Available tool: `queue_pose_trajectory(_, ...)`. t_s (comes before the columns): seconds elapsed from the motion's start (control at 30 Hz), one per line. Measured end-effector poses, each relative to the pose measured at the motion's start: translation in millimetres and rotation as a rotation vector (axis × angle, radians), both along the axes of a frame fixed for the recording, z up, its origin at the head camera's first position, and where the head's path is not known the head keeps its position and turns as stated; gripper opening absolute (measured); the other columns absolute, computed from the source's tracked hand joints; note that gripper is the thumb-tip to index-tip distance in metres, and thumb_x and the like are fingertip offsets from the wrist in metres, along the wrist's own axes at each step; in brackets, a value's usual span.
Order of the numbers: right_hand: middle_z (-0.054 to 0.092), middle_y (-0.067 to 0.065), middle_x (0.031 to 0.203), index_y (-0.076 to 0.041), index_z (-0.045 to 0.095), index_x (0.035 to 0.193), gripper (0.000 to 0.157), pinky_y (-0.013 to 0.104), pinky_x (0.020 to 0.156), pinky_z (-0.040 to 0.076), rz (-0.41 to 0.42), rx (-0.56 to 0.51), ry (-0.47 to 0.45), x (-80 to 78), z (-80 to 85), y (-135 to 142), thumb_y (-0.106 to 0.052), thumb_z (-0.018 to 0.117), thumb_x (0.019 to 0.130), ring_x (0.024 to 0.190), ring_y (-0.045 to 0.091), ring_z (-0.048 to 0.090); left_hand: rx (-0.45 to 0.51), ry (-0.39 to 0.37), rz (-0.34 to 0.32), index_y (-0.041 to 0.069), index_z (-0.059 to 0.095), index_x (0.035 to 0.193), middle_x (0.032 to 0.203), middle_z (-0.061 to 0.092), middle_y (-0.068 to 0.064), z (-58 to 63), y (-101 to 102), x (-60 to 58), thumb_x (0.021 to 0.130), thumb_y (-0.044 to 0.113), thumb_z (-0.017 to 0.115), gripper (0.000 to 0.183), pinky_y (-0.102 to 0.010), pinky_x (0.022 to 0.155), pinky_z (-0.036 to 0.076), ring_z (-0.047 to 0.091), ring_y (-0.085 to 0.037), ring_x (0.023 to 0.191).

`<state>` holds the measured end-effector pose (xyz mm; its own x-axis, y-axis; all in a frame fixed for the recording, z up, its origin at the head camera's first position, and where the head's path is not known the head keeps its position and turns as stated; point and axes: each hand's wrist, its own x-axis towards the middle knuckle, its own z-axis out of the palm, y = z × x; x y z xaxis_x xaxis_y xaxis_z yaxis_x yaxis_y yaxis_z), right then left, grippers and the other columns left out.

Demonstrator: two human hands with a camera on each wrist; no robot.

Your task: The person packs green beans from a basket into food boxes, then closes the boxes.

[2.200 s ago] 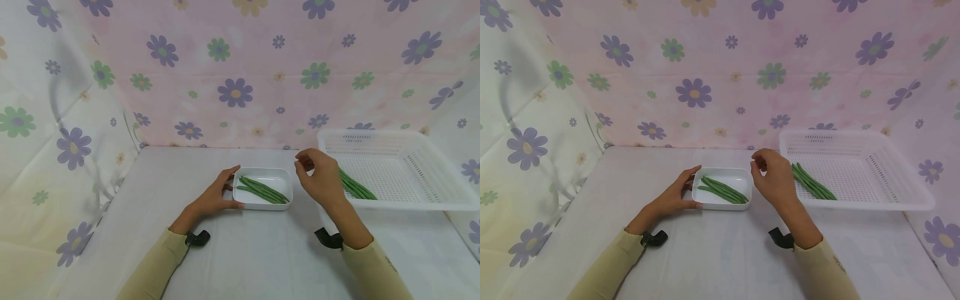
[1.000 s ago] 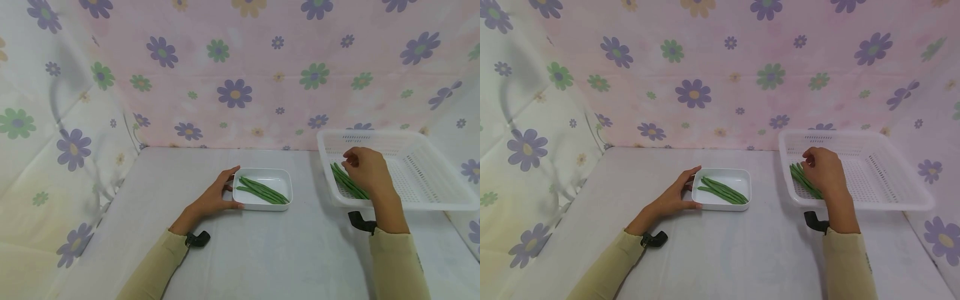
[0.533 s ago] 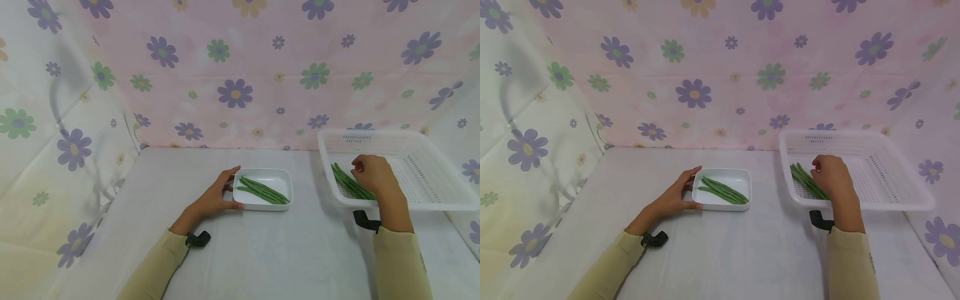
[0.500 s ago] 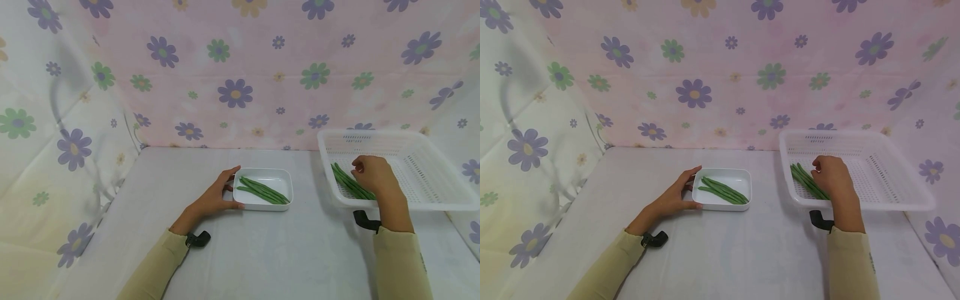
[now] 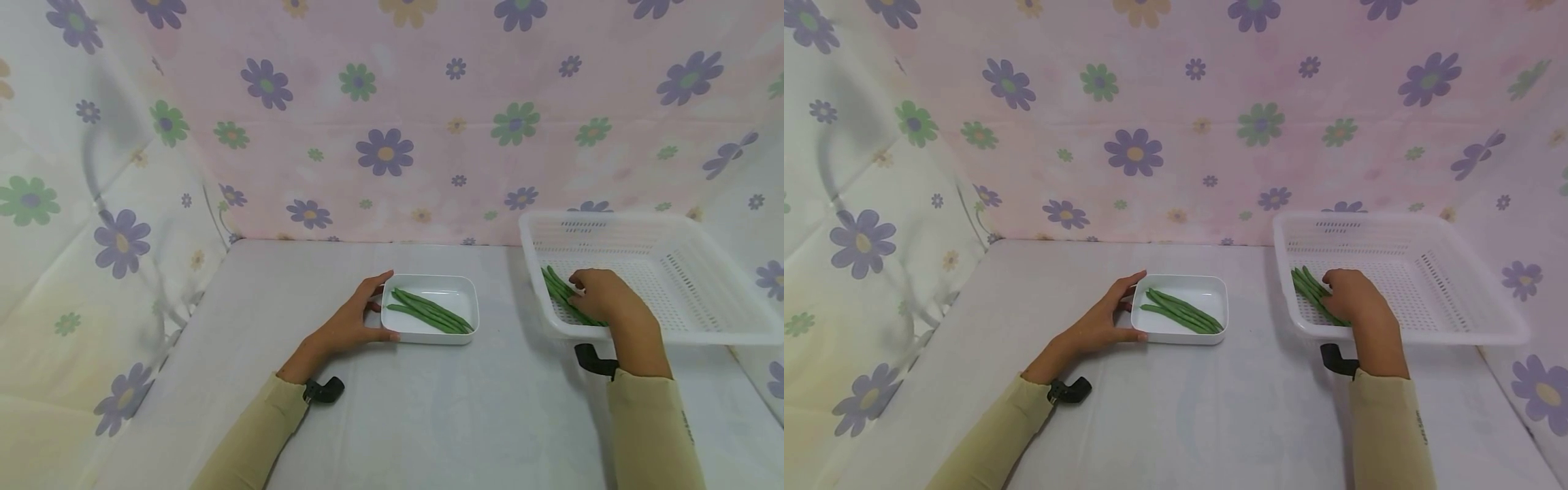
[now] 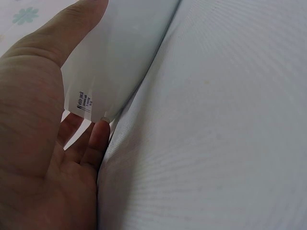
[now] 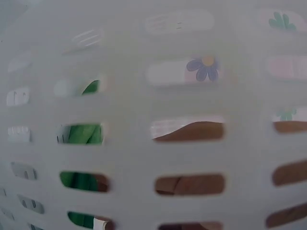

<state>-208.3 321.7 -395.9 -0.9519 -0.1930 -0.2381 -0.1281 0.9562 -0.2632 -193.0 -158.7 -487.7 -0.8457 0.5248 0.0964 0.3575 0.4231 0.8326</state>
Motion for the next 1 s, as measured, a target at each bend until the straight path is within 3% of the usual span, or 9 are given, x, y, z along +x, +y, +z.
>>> queue_pose_trajectory(0.33, 0.068, 0.035, 0.116, 0.022, 0.058, 0.13, 0.043, 0.068, 0.096, 0.049, -0.006, -0.027, -0.009, -1.7, -3.4, -2, -0.005, 0.066, 0.097, 0.111, 0.053, 0.063, 0.027, -0.015, 0.004, 0.023, 0.018, 0.171, 0.164, 0.034, -0.014, 5.4, 3, 3.3, 0.08, 0.02, 0.097, 0.121, -0.056, 0.111, 0.046, 0.056, -0.035, 0.13)
queue_pose_trajectory(0.6, 0.067, 0.034, 0.113, 0.02, 0.063, 0.125, 0.04, 0.066, 0.091, 0.051, 0.012, -0.04, -0.067, -1.7, -3.7, -4, -0.002, 0.066, 0.093, 0.101, 0.045, 0.064, 0.045, -0.038, -0.017, 0.014, 0.021, 0.17, 0.162, 0.034, -0.026, 37.1, 8, 17.3, 0.083, 0.015, 0.094, 0.113, -0.058, 0.11, 0.046, 0.054, -0.043, 0.13)
queue_pose_trajectory(0.7, 0.067, 0.034, 0.113, 0.019, 0.062, 0.125, 0.04, 0.064, 0.089, 0.052, 0.002, -0.049, -0.088, -1.4, -3.1, -4, -0.002, 0.066, 0.092, 0.099, 0.044, 0.064, 0.041, -0.038, -0.013, 0.013, 0.022, 0.17, 0.161, 0.034, -0.025, 42.1, 9, 20.0, 0.084, 0.015, 0.093, 0.111, -0.057, 0.109, 0.046, 0.055, -0.042, 0.128)
queue_pose_trajectory(0.83, 0.068, 0.034, 0.112, 0.017, 0.061, 0.126, 0.04, 0.062, 0.086, 0.054, -0.009, -0.057, -0.09, -0.6, -2.5, -4, -0.004, 0.067, 0.093, 0.098, 0.043, 0.065, 0.043, -0.046, -0.008, 0.015, 0.021, 0.17, 0.162, 0.033, -0.025, 37.9, 8, 18.3, 0.083, 0.014, 0.094, 0.113, -0.058, 0.11, 0.045, 0.056, -0.042, 0.127)
queue_pose_trajectory(1.0, 0.068, 0.033, 0.112, 0.017, 0.061, 0.126, 0.04, 0.062, 0.086, 0.053, -0.011, -0.052, -0.078, -0.7, -2.0, -4, -0.008, 0.065, 0.096, 0.097, 0.042, 0.066, 0.04, -0.033, 0.005, 0.019, 0.019, 0.171, 0.164, 0.032, -0.02, 15.6, 6, 8.7, 0.081, 0.014, 0.095, 0.118, -0.058, 0.111, 0.045, 0.056, -0.039, 0.129)
